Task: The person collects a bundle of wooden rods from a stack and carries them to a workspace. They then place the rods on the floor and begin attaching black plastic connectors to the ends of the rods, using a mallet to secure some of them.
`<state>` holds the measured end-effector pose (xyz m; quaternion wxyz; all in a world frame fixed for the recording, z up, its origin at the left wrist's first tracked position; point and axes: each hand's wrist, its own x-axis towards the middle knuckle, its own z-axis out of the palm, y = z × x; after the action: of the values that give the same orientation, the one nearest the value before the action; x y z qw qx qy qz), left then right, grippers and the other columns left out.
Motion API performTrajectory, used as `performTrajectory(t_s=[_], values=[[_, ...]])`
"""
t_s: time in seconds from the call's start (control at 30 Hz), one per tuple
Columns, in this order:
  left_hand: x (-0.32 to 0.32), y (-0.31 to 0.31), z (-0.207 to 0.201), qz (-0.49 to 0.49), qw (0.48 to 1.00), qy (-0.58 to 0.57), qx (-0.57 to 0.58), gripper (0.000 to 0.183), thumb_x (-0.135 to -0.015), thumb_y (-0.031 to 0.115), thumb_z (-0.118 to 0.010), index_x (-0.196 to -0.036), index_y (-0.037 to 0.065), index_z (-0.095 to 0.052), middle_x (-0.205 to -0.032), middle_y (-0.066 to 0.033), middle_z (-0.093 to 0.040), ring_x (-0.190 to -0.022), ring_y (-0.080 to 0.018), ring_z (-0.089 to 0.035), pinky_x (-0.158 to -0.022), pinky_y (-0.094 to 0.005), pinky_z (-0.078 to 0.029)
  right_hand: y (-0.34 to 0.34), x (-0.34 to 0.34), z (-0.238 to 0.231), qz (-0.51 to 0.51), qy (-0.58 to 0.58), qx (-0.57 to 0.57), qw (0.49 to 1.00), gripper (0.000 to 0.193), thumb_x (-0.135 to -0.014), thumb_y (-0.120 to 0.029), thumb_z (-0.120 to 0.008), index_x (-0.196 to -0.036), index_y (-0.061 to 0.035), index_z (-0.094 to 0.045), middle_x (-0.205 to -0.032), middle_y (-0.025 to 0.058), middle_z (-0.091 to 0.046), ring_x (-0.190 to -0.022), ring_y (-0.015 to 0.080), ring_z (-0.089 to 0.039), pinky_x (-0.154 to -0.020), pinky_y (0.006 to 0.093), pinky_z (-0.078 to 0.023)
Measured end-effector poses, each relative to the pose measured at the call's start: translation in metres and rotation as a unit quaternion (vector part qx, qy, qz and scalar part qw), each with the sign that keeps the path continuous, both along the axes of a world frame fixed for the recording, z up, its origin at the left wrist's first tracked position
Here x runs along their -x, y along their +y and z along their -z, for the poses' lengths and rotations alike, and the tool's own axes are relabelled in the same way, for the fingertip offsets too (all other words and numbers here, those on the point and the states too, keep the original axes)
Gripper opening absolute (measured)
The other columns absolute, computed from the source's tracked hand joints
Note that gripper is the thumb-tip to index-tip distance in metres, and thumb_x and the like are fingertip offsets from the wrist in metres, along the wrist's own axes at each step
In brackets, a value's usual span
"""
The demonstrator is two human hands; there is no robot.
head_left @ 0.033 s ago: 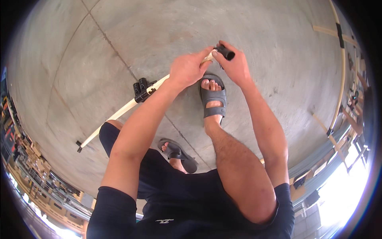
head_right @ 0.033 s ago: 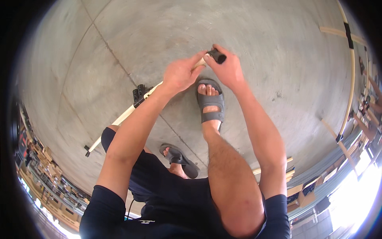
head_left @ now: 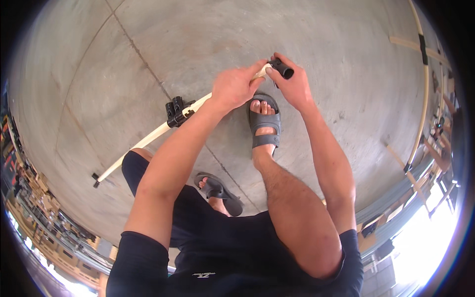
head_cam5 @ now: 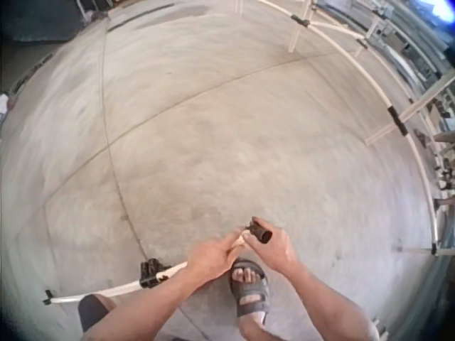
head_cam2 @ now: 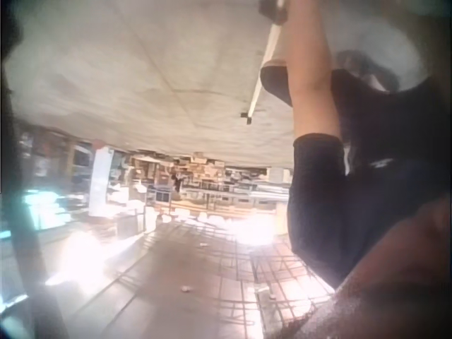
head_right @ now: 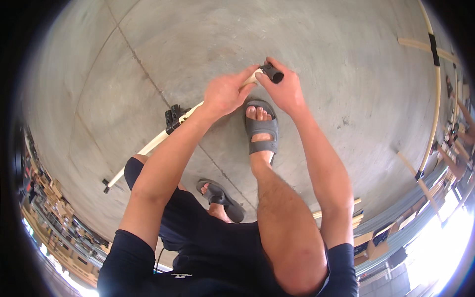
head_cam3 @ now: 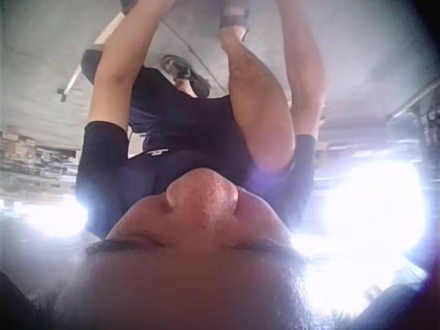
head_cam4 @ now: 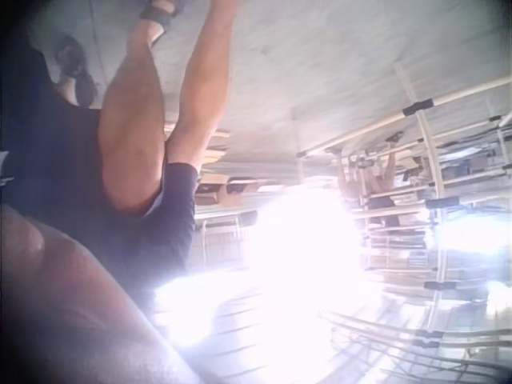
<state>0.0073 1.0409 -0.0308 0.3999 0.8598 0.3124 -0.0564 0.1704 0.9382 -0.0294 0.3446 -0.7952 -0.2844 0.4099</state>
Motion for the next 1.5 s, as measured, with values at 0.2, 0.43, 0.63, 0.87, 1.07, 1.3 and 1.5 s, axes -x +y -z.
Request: performTrajectory(t_s=[0.2, 0.43, 0.63, 0.87, 1.07, 1.3, 1.5], values=[[0.006, -0.006, 0.002, -0.014, 1.000, -0.007, -0.021, 0.053, -0.095, 0.031, -0.061, -0.145, 0.029, -0.046, -0.092, -0.0088, -0.071, -0.080, -0.0326, -0.069, -0.067, -0.0444, -0.054, 0.025, -0.007, -0.029, -0.110, -0.023, 0.095, 0.989, 0.060, -0.084, -0.031, -0.075, -0.132, 0.0015, -0.060, -0.105, 0.0193, -0.073, -0.099, 0.0250, -0.071, -0.085, 0.0358, -0.054], [0.006, 0.001, 0.006, -0.004, 0.999, 0.023, 0.035, 0.056, -0.093, 0.025, -0.060, -0.147, 0.027, -0.045, -0.097, -0.0111, -0.071, -0.086, -0.0338, -0.068, -0.072, -0.0466, -0.054, -0.005, 0.031, -0.009, -0.056, -0.049, -0.019, 0.997, 0.071, -0.085, -0.033, -0.076, -0.145, -0.0030, -0.049, -0.113, 0.0193, -0.072, -0.107, 0.0249, -0.070, -0.089, 0.0360, -0.054], [0.004, 0.008, -0.001, -0.004, 0.997, 0.024, 0.076, 0.046, -0.092, 0.027, -0.060, -0.137, 0.021, -0.053, -0.102, -0.0157, -0.071, -0.092, -0.0391, -0.068, -0.078, -0.0509, -0.053, -0.011, 0.028, -0.014, -0.074, -0.013, -0.010, 0.997, 0.073, -0.087, -0.036, -0.075, -0.147, -0.0055, -0.047, -0.117, 0.0186, -0.070, -0.109, 0.0264, -0.069, -0.090, 0.0376, -0.054], [0.009, 0.014, -0.010, -0.008, 0.995, 0.015, 0.097, 0.048, -0.091, 0.020, -0.060, -0.139, 0.019, -0.053, -0.112, -0.0153, -0.070, -0.098, -0.0361, -0.067, -0.083, -0.0446, -0.053, 0.005, 0.038, -0.025, -0.076, -0.093, 0.021, 0.993, 0.060, -0.087, -0.031, -0.074, -0.139, -0.0086, -0.056, -0.115, 0.0193, -0.071, -0.108, 0.0285, -0.069, -0.092, 0.0373, -0.053], [0.120, 0.008, -0.044, -0.030, 0.990, -0.001, -0.136, 0.064, -0.083, 0.047, -0.074, -0.135, 0.016, -0.056, -0.133, -0.0152, -0.058, -0.122, -0.0385, -0.053, -0.101, -0.0496, -0.042, 0.000, 0.032, -0.023, -0.010, -0.037, 0.021, 0.999, 0.052, -0.087, -0.030, -0.074, -0.135, -0.0124, -0.061, -0.110, 0.0161, -0.072, -0.103, 0.0254, -0.070, -0.089, 0.0363, -0.053], [0.181, 0.038, -0.026, -0.127, 0.974, 0.134, 0.132, 0.055, -0.086, 0.044, -0.073, -0.129, 0.011, -0.062, -0.124, -0.0134, -0.063, -0.103, -0.0317, -0.064, -0.083, -0.0390, -0.051, 0.030, 0.022, -0.029, -0.068, -0.119, 0.094, 0.986, 0.051, -0.087, -0.044, -0.072, -0.127, -0.0134, -0.066, -0.100, 0.0137, -0.074, -0.095, 0.0319, -0.070, -0.083, 0.0397, -0.054], [0.204, 0.082, 0.006, -0.092, 0.993, -0.013, -0.076, 0.044, -0.097, 0.042, -0.061, -0.119, 0.004, -0.068, -0.104, -0.0160, -0.070, -0.093, -0.0293, -0.066, -0.083, -0.0369, -0.050, 0.080, 0.020, -0.008, -0.108, -0.175, 0.044, 0.978, 0.049, -0.089, -0.047, -0.068, -0.128, -0.0184, -0.064, -0.097, 0.0138, -0.073, -0.093, 0.0345, -0.069, -0.081, 0.0440, -0.053]])
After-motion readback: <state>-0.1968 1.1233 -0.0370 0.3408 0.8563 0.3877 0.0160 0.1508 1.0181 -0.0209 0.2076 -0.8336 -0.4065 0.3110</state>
